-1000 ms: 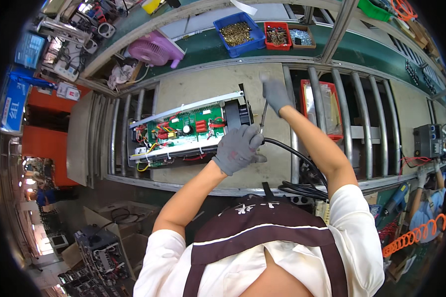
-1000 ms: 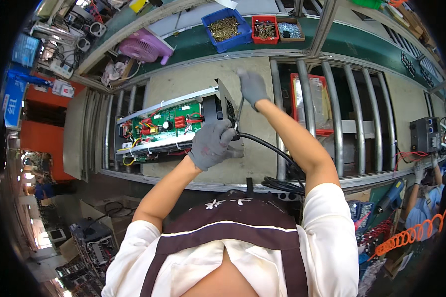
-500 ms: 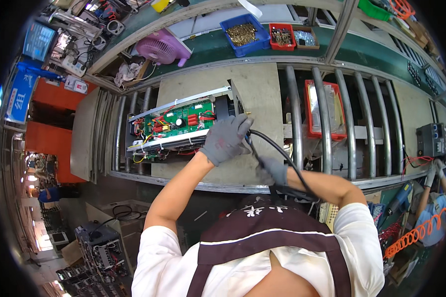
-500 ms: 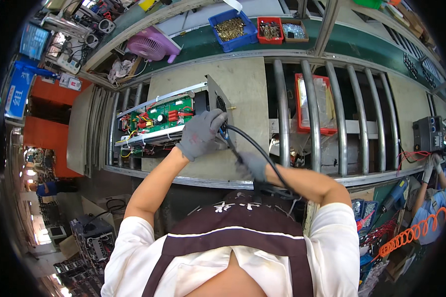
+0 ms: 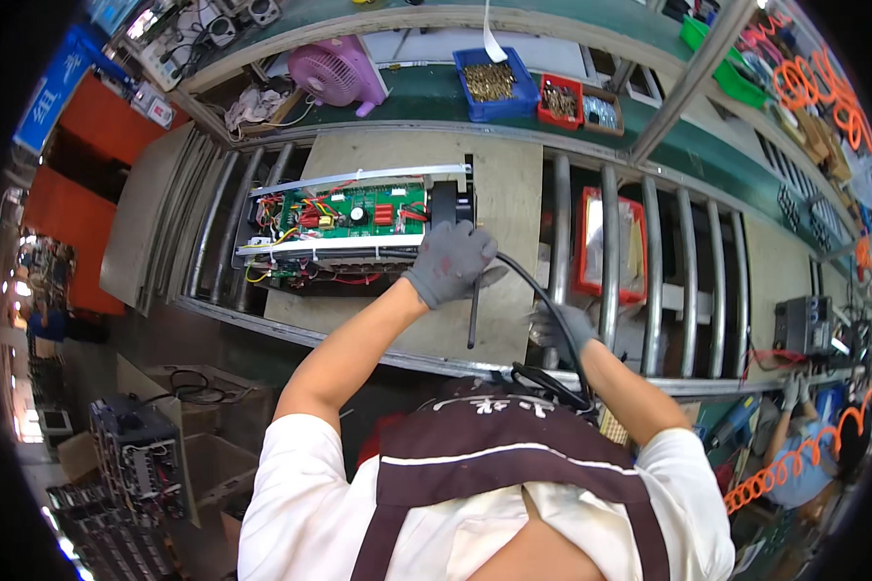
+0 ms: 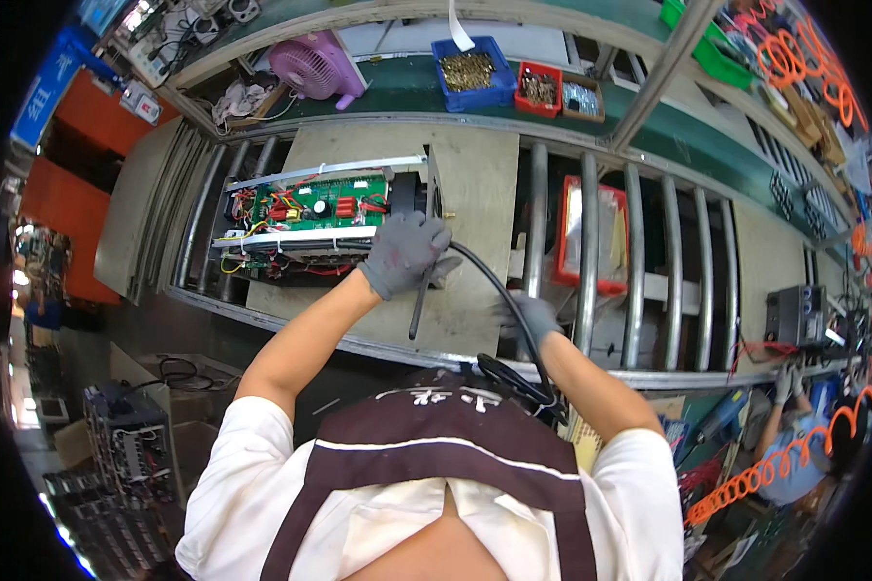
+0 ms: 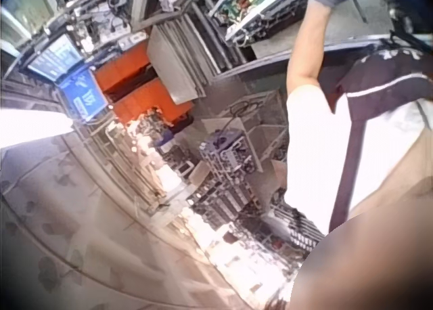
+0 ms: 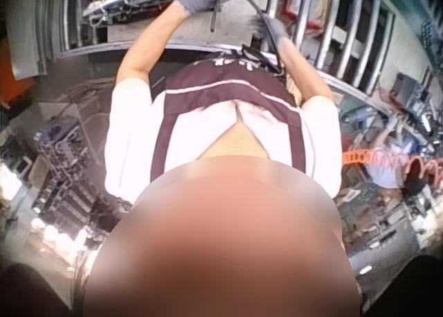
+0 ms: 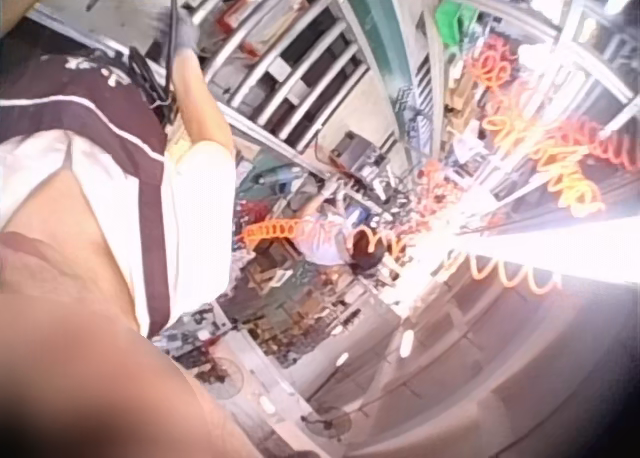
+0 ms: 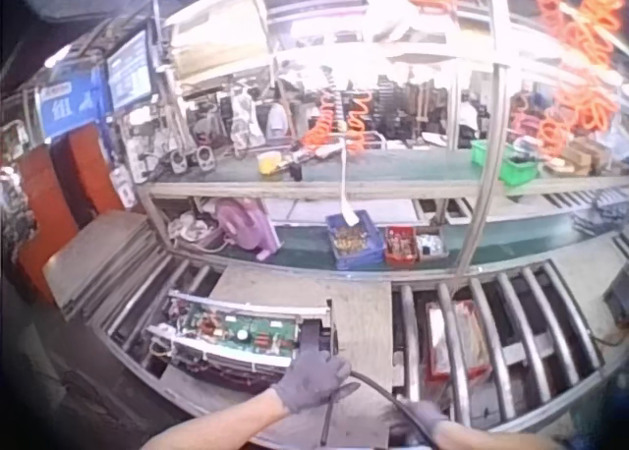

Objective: Assembling, gluing, and testing electronic power supply units on a conveyor assembly line.

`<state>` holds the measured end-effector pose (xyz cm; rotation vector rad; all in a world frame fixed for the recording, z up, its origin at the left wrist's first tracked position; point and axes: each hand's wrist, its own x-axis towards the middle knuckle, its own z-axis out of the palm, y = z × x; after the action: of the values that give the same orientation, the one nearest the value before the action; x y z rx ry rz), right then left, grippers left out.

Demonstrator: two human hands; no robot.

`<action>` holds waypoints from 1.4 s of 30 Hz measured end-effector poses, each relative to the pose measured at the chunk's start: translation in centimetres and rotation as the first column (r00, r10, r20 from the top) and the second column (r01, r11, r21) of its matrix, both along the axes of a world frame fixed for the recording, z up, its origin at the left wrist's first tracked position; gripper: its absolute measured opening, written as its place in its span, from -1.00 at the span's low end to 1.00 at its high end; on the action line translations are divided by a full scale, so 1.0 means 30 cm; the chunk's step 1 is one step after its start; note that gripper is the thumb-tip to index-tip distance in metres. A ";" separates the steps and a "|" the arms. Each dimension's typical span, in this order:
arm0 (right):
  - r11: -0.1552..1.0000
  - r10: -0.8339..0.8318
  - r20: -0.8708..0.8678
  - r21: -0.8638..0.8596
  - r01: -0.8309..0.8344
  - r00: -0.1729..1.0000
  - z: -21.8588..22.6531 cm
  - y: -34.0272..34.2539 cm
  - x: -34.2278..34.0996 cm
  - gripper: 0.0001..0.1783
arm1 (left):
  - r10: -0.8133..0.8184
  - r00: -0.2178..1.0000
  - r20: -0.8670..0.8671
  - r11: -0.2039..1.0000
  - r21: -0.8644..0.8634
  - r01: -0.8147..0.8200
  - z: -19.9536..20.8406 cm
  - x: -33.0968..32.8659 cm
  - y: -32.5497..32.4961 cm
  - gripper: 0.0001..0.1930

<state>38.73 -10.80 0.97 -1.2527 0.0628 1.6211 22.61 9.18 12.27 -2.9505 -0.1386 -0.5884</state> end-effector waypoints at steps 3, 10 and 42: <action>0.864 -0.437 0.887 0.460 -0.205 0.151 0.311 0.018 0.024 -0.77 | 0.050 0.997 -0.056 0.998 -0.037 -0.052 0.005 0.004 0.007 -0.64; 0.147 -0.787 0.600 -0.045 -0.988 -0.145 0.484 0.324 -0.240 -0.59 | 0.098 0.994 0.055 0.983 -0.159 -0.088 -0.009 -0.005 0.012 -0.71; -0.016 -0.626 0.724 0.360 -0.933 0.290 0.538 0.406 -0.048 -0.58 | 0.239 0.967 -0.088 0.915 -0.314 -0.254 -0.019 -0.058 0.032 -0.56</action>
<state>37.30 1.37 17.10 -0.6061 -2.0767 0.2418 20.87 10.14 11.71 -3.1783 -0.6530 -0.4992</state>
